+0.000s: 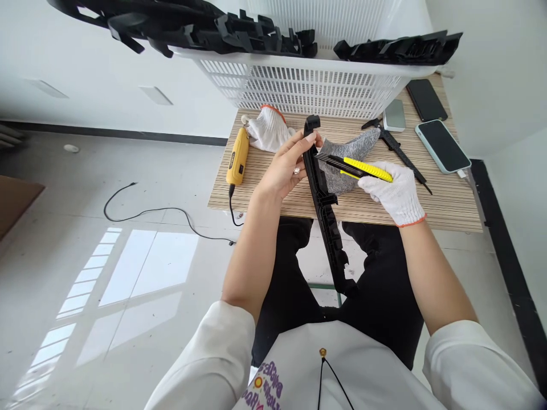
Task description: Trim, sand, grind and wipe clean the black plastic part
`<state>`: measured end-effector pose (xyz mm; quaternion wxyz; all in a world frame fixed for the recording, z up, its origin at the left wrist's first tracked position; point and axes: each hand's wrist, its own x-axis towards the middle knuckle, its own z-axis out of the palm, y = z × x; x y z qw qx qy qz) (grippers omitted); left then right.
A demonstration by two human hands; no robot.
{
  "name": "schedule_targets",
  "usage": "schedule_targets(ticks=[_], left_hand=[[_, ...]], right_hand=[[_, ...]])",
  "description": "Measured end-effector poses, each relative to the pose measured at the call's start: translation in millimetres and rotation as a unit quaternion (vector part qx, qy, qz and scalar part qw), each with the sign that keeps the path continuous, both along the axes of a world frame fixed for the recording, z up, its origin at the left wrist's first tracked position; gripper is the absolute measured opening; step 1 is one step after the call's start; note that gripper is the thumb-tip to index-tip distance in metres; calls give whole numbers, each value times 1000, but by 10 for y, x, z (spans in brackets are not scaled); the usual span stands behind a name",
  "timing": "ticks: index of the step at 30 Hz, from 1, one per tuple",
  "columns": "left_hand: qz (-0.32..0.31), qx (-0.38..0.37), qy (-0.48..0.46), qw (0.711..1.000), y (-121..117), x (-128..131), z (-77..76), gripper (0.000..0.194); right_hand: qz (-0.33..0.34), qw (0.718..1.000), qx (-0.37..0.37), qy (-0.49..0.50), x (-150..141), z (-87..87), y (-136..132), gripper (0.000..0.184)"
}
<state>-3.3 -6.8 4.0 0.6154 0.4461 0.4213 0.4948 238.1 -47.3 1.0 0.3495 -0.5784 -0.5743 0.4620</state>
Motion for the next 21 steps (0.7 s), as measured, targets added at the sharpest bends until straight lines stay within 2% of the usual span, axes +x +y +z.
schedule_targets(ticks=[3,6,15,18,21], left_hand=[[7,-9,-3,1000,11,-12,-3,22],[9,-13,-2,1000,16,-19,-7,25],[2,-14,0,1000,60,-39,-34,32],[0,-9,6,1000,75,-65,-55,32],[4,-10,9,1000,84,-82,-72,33]], right_hand=[[-28,999,6,14,-17,8,-3,26],[-29,999,-5,21,-30,4,-1,21],[-9,1000,-18,14,-37,2,-16,25],[-33,999,-18,22,-16,5,-9,21],[13,999,-32,3,19,5,-6,24]])
